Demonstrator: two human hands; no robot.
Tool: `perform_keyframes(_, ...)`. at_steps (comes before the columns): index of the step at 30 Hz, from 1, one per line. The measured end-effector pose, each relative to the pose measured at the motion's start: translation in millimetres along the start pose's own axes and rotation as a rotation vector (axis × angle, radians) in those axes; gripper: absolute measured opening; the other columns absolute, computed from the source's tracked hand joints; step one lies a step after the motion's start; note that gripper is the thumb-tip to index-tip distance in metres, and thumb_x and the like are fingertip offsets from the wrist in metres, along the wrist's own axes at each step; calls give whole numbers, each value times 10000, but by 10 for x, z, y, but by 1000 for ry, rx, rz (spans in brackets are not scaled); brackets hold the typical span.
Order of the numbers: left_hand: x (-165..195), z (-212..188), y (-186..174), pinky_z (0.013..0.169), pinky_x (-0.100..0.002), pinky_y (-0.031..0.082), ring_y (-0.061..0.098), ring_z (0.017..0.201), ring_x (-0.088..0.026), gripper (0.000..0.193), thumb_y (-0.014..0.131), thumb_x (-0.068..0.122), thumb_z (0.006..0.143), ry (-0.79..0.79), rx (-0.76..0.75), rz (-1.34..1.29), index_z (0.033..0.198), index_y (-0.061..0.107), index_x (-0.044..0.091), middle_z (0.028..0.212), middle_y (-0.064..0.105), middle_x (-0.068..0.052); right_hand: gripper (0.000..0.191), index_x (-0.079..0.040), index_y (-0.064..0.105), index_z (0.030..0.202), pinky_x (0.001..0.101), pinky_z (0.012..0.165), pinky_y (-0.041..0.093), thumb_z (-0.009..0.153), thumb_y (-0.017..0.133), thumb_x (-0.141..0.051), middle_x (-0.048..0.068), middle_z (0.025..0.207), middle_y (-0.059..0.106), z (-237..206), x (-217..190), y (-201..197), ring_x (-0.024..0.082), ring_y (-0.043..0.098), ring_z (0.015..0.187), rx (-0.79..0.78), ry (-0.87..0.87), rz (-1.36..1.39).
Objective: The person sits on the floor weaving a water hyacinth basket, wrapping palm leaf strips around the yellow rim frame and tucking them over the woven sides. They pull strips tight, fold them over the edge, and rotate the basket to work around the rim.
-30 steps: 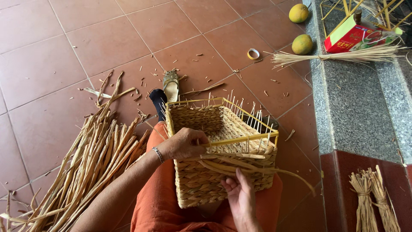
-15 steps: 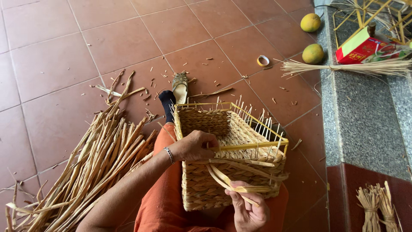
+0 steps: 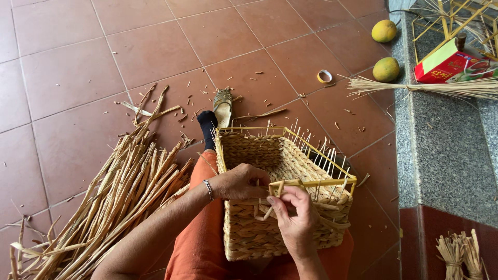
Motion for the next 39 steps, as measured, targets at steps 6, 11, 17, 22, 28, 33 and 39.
perform_keyframes(6, -30, 17, -18, 730, -302, 590, 717, 818, -139, 336, 733, 241, 856, 67, -110, -138, 1140, 760, 65, 923, 776, -60, 162, -73, 722, 987, 218, 545, 593, 898, 803, -181, 18, 786, 742, -35, 122, 96, 90, 706, 658, 58, -198, -255)
perform_keyframes(11, -50, 21, -129, 750, -299, 616, 736, 828, -152, 386, 710, 228, 913, 80, -307, -310, 1255, 723, 49, 1031, 794, -113, 117, -48, 736, 1021, 260, 646, 613, 938, 750, -129, 46, 894, 687, -115, -91, 143, 130, 673, 776, -38, -348, -380)
perform_keyframes(17, -368, 185, -323, 802, -309, 660, 791, 861, -158, 384, 602, 284, 946, -228, -280, -585, 1258, 691, 78, 1159, 775, -95, 381, -31, 746, 1165, 272, 579, 607, 979, 638, -346, 69, 908, 582, -50, -206, 167, 166, 624, 748, -184, -274, -393)
perform_keyframes(22, -372, 343, 76, 815, -294, 594, 679, 939, -119, 334, 753, 161, 942, 157, -542, -211, 1250, 739, 30, 1070, 766, -98, 647, -22, 750, 1175, 292, 537, 568, 981, 450, -561, 76, 838, 522, -99, -64, 233, 162, 567, 685, -259, -272, -597)
perform_keyframes(28, -568, 370, 177, 758, -285, 611, 707, 842, -106, 207, 786, 124, 896, 19, -444, -377, 1087, 782, 44, 938, 770, -26, 625, -76, 811, 1077, 278, 421, 554, 895, 490, -580, 106, 893, 593, -141, 213, 191, 146, 604, 623, -263, -24, -428)
perform_keyframes(33, -675, 462, 145, 701, -316, 578, 709, 761, -160, 185, 711, 117, 856, -23, -330, 101, 1002, 803, 53, 860, 780, -81, 413, -14, 680, 1112, 423, 943, 534, 993, 595, -399, 237, 1292, 603, -120, 8, -275, 294, 621, 1028, 133, -274, -469)
perform_keyframes(39, -1041, 662, 210, 682, -379, 633, 728, 724, -218, 226, 568, 198, 936, -489, -241, 342, 994, 749, 76, 847, 767, -123, 181, -63, 666, 1118, 340, 970, 632, 1026, 717, -210, 71, 1200, 718, -138, 128, -233, 204, 728, 1096, 29, -283, -158)
Point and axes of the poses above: each hand's wrist, its own z-axis towards the middle knuckle, its own y-axis out of the palm, x = y × z, the point moved 6 cm from there along z, towards the middle knuckle
